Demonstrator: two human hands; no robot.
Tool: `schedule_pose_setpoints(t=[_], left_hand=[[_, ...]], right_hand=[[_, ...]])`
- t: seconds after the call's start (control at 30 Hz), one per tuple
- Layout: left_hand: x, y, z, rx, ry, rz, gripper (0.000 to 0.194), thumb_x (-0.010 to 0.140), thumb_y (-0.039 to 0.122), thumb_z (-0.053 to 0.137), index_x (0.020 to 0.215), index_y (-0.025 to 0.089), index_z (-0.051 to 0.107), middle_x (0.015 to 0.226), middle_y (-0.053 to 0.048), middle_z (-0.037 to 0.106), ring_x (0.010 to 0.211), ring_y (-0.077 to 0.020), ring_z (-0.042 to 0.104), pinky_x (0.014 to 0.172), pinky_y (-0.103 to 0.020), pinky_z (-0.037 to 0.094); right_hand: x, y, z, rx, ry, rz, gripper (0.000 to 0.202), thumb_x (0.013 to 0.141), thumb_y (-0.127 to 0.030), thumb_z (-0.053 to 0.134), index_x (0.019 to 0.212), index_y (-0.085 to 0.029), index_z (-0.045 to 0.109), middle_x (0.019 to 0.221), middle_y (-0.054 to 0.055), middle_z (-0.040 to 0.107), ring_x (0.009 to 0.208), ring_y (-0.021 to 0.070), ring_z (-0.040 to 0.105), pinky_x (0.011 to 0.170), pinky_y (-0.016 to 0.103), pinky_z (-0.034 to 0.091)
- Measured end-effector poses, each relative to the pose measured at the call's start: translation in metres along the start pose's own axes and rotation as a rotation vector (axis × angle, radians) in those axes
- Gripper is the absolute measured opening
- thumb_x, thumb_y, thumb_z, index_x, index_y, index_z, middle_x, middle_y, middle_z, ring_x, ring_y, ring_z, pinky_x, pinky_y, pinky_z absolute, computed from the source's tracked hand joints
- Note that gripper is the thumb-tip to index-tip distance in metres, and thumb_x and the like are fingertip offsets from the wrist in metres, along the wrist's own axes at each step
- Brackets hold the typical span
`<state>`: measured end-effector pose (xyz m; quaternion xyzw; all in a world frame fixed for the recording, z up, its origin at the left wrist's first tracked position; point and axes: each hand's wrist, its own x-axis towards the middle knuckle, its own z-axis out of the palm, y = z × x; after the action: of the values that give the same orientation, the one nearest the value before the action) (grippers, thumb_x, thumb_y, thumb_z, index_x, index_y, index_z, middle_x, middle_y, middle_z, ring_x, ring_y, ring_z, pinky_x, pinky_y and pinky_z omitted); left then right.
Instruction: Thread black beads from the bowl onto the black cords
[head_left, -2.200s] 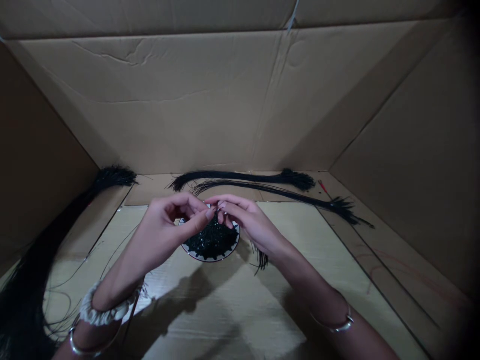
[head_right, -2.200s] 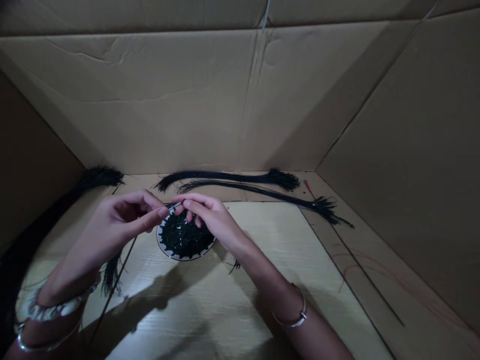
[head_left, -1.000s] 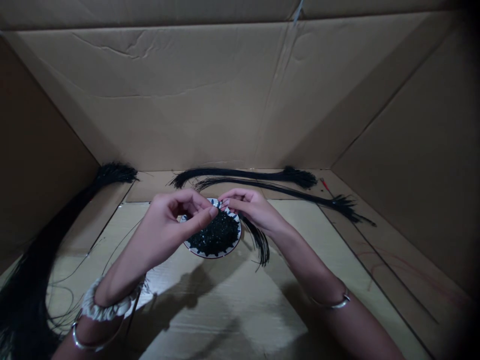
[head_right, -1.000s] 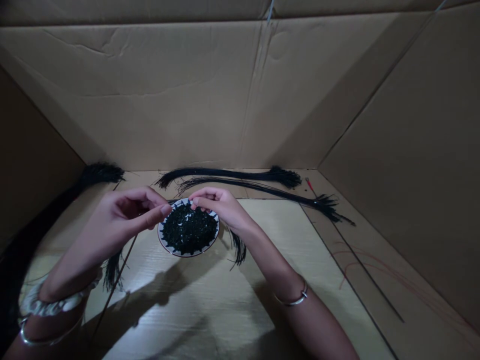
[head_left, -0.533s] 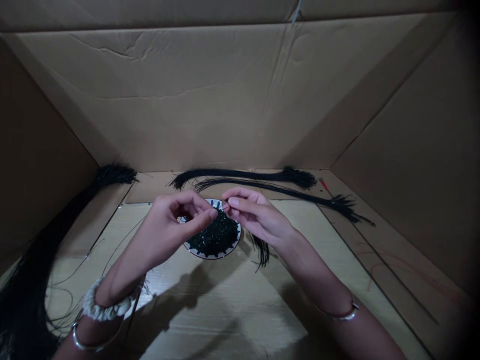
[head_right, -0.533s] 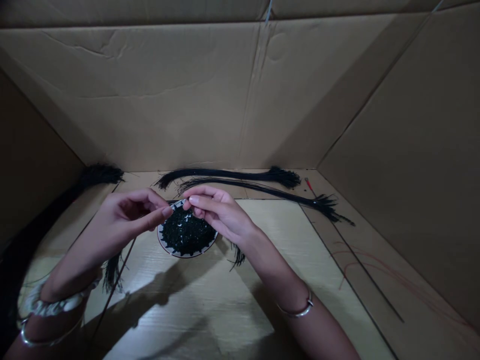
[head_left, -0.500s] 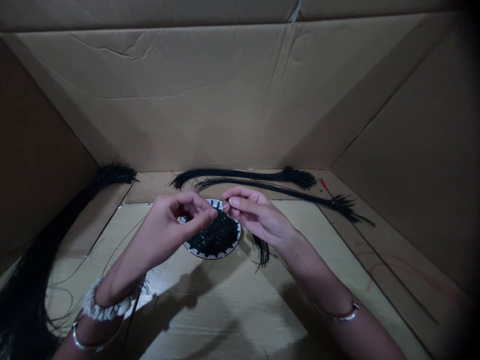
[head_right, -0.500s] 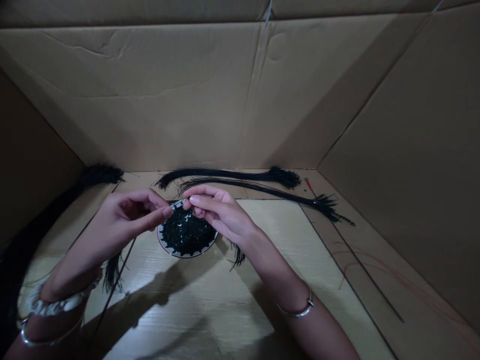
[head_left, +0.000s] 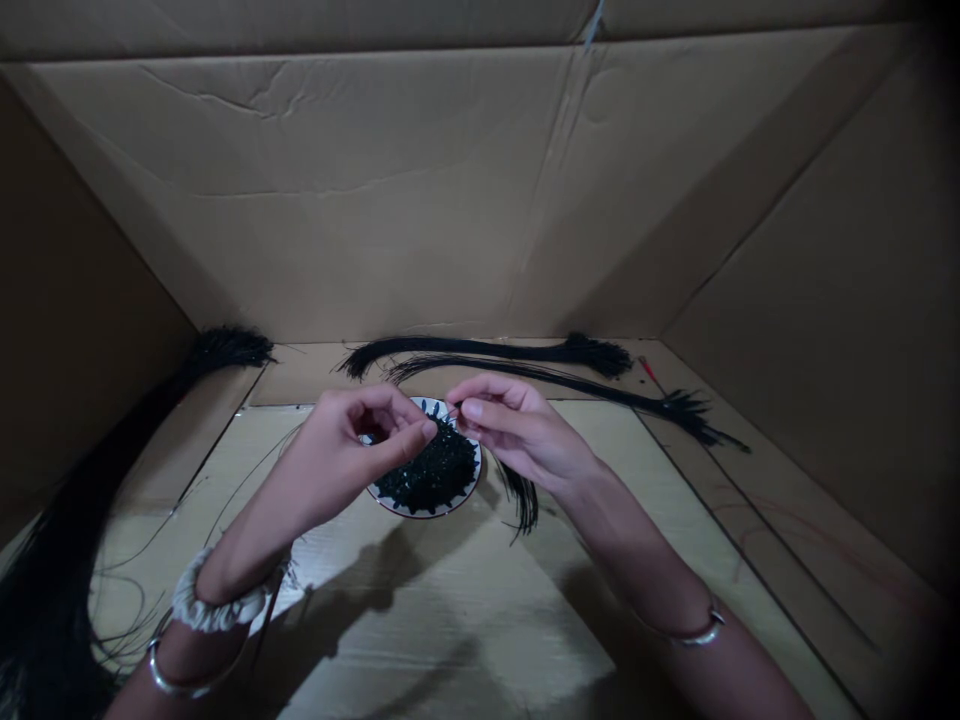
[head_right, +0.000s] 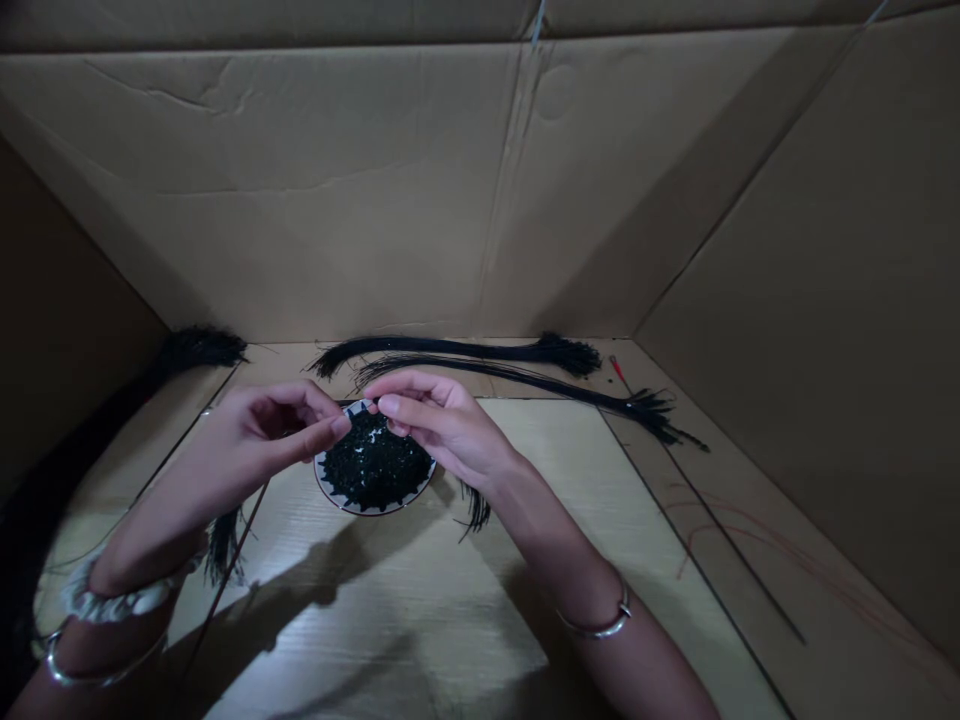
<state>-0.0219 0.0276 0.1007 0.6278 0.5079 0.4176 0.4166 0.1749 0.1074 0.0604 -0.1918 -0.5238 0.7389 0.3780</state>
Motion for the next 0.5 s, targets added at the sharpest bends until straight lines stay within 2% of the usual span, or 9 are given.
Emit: schedule_pose_setpoints(t=[0.5], left_hand=[[0.0021, -0.0002, 0.0003, 0.005, 0.000, 0.005, 0.022, 0.088, 0.035, 0.071, 0.085, 0.013, 0.072, 0.075, -0.002, 0.067, 0.068, -0.0101, 0.057, 0.062, -0.021, 0.044]], right_hand=[[-0.0019, -0.0025, 0.0021, -0.019, 0.015, 0.012, 0.015, 0.072, -0.028, 0.087, 0.085, -0.024, 0.080, 0.082, -0.002, 0.070, 0.065, 0.0076, 0.057, 0.063, 0.021, 0.047]])
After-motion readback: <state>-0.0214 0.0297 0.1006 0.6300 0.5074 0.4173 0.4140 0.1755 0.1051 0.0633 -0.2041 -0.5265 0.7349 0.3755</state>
